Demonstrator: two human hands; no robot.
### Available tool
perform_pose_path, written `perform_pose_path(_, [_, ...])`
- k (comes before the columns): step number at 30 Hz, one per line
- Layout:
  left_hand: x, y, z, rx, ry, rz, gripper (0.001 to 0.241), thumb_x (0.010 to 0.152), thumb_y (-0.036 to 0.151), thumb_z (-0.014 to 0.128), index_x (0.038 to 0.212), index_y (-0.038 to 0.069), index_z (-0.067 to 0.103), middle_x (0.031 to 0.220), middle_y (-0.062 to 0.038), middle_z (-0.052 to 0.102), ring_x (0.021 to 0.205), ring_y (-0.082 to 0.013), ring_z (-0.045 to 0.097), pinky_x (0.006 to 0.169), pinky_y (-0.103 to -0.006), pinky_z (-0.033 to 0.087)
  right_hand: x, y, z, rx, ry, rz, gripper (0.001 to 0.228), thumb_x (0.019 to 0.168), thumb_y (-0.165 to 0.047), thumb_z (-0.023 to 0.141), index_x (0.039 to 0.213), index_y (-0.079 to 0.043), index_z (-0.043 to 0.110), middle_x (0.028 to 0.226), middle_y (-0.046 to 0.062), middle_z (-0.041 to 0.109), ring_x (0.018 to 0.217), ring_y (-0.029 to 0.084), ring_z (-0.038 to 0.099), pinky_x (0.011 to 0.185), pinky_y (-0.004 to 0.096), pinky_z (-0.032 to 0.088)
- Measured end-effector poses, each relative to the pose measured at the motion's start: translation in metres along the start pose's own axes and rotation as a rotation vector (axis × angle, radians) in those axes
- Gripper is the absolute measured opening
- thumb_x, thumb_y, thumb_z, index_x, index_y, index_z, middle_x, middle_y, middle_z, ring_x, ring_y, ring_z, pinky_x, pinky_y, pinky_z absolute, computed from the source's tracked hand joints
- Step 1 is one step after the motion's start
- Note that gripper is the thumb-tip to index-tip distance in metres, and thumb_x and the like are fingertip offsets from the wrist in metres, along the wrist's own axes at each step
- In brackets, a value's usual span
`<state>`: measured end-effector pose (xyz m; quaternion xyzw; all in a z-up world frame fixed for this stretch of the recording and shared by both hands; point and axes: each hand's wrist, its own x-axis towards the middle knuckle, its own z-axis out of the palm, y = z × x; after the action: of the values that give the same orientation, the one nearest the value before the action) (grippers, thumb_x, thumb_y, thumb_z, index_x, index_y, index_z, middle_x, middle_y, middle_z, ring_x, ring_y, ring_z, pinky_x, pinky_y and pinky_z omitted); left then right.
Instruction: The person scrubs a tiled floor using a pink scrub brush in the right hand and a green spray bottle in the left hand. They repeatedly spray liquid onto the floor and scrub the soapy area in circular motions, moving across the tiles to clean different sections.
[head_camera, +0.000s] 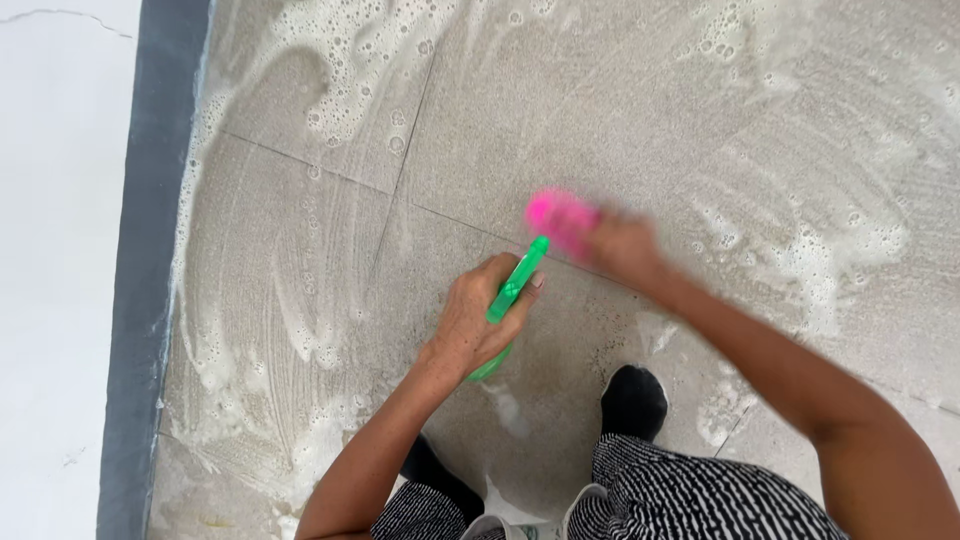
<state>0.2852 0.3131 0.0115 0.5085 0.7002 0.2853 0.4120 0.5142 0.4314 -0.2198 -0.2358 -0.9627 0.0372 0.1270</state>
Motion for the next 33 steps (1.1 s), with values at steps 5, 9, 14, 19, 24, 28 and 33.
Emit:
perform_pose_path(5, [-0.001,0.012,0.005,0.038,-0.002,0.001,0.025,0.096,0.024,0.067,0.085,0.002,0.066,0.068,-0.012,0.064,0.054,-0.0225,0.060,0.054,-0.0398,0.049,0.064,0.129,-0.016,-0.152,-0.201,0.461,0.064,0.104,-0.039,0.064,0.160,-0.022,0.041,0.074,0.010,0.061,0.048,0.015,0.042,0.040,0.032,0.036])
perform_pose_path(9, [0.005,0.013,0.015,-0.009,-0.005,0.074,0.023,0.096,0.023,0.066,0.091,0.001,0.067,0.072,-0.014,0.067,0.058,-0.0243,0.064,0.058,-0.0404,0.051,0.019,-0.025,-0.040,-0.012,0.008,-0.010,0.073,0.074,-0.033,0.065,0.143,-0.035,0.041,0.091,0.022,0.067,0.071,0.033,0.067,0.056,0.050,0.056])
perform_pose_path(14, [0.019,0.019,0.038,0.040,-0.117,0.104,0.025,0.096,0.024,0.068,0.091,0.000,0.065,0.074,-0.016,0.067,0.059,-0.0274,0.066,0.058,-0.0413,0.052,-0.019,0.011,-0.077,0.121,-0.271,0.012,0.049,0.090,-0.042,0.065,0.133,-0.023,0.050,0.103,0.017,0.066,0.065,0.022,0.065,0.054,0.041,0.057])
perform_pose_path(19, [0.030,0.028,0.064,0.024,-0.177,0.134,0.025,0.096,0.024,0.066,0.092,0.000,0.066,0.075,-0.015,0.067,0.057,-0.0247,0.065,0.052,-0.0394,0.051,-0.067,0.282,-0.095,-0.306,-0.381,0.999,0.084,0.103,-0.063,0.056,0.172,-0.026,0.024,0.090,0.022,0.068,0.054,0.018,0.051,0.042,0.033,0.048])
perform_pose_path(24, [0.047,0.040,0.079,0.072,-0.314,0.045,0.028,0.098,0.028,0.064,0.092,0.001,0.066,0.069,-0.014,0.066,0.048,-0.0235,0.063,0.045,-0.0387,0.050,-0.080,0.257,-0.078,-0.510,-0.740,0.882,0.079,0.105,-0.052,0.052,0.168,-0.019,0.017,0.098,0.025,0.067,0.058,0.010,0.066,0.042,0.028,0.050])
perform_pose_path(28, [0.056,0.040,0.092,0.046,-0.241,0.221,0.028,0.097,0.025,0.068,0.088,-0.002,0.065,0.075,-0.017,0.065,0.053,-0.0263,0.065,0.050,-0.0402,0.052,-0.097,0.142,-0.066,-0.119,-0.542,0.401,0.084,0.101,-0.050,0.055,0.167,-0.019,0.015,0.091,0.016,0.064,0.054,0.008,0.059,0.039,0.025,0.045])
perform_pose_path(33, [0.061,0.041,0.091,-0.017,-0.198,0.208,0.024,0.096,0.022,0.068,0.090,-0.001,0.065,0.077,-0.018,0.067,0.056,-0.0292,0.066,0.051,-0.0414,0.051,-0.141,0.259,-0.078,-0.288,-0.422,0.653,0.089,0.095,-0.047,0.059,0.166,-0.018,0.013,0.082,0.005,0.060,0.049,0.004,0.050,0.035,0.021,0.039])
